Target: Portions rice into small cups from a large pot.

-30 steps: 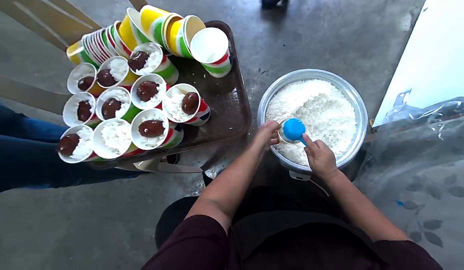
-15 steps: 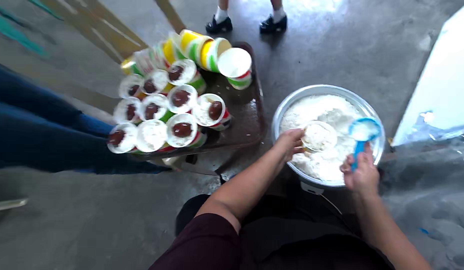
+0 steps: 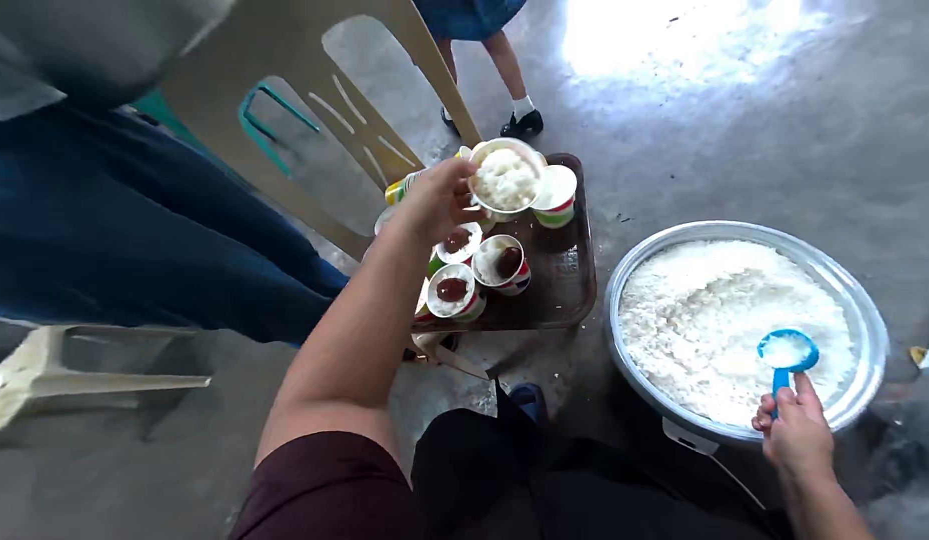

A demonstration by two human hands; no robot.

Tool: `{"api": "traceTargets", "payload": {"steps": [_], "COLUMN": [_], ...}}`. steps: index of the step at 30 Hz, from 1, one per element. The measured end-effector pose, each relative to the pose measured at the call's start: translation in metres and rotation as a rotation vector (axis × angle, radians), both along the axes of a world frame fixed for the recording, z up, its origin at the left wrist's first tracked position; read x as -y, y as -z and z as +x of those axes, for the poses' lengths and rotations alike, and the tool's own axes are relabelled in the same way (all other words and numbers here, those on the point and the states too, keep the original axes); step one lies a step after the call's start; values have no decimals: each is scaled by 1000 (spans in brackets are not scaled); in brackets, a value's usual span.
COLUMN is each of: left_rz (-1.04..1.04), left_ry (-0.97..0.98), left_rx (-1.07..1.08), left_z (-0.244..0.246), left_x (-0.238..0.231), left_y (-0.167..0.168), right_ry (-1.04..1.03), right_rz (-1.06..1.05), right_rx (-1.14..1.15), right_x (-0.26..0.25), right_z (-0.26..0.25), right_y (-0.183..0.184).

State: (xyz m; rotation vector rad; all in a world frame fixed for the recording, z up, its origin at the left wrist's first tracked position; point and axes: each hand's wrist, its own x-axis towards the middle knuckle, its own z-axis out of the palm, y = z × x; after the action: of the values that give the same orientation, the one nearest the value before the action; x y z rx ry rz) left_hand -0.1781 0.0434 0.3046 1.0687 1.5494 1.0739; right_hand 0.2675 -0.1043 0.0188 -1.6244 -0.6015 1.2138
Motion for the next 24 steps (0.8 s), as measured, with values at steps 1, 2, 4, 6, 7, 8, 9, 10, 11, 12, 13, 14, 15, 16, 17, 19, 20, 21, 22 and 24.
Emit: {"api": "traceTargets", "payload": {"steps": [1, 2, 4, 6, 7, 8, 9, 10, 11, 12, 13, 14, 15, 16, 17, 19, 20, 21, 22, 24], "left_rz": [-34, -70, -121, -155, -168, -187, -212, -227, -197, -132, -46, 50, 134, 186, 191, 156, 151, 164, 189, 240], "left_ry": [-32, -50, -53, -22, 2, 16, 35, 69, 94, 119, 150, 203, 277, 360, 442, 552, 565, 569, 570, 575], "left_rx": [-36, -58, -95, -132, -175, -260, -391, -541, -697, -837, -939, -1004, -1081, -1177, -1275, -1460, -1521, -1570, -1596, -1615], "left_z": [-14, -24, -31, -28, -26, -25, -24, -24, -21, -15, -4, 8, 18, 27, 38, 55, 61, 65, 69, 80], "left_x": [-8, -15, -28, -35, -38, -41, -43, -46, -47, -45, -42, -40, -39, -42, -47, -61, -67, -72, -74, -66], "left_y": [5, 10, 20, 30, 34, 37, 36, 33, 28, 21, 13, 6, 3, 5, 11, 30, 40, 48, 53, 51], "right_ry": [-4, -9, -11, -13, -11, -13, -15, -18, -25, -43, -73, -123, -187, -261, -340, -397, -396, -385, -363, -343], "right_rz": [-10, -13, 3, 27, 36, 35, 27, 21, 20, 19, 16, 1, -26, -65, -123, -244, -295, -332, -361, -389], "right_rx": [9, 18, 29, 32, 31, 31, 29, 28, 37, 69, 138, 249, 375, 481, 580, 758, 834, 889, 909, 886], "right_x": [0, -1, -1, -2, -1, -1, 0, 0, 0, -2, -6, -13, -22, -33, -48, -83, -101, -119, -134, -157], "right_z": [0, 0, 1, 0, -1, -2, -3, -3, -3, -1, 1, 3, 6, 12, 20, 37, 45, 50, 53, 51], "right_y": [0, -2, -5, -6, -6, -6, -8, -9, -9, -9, -10, -14, -22, -31, -37, -31, -25, -19, -15, -9]}}
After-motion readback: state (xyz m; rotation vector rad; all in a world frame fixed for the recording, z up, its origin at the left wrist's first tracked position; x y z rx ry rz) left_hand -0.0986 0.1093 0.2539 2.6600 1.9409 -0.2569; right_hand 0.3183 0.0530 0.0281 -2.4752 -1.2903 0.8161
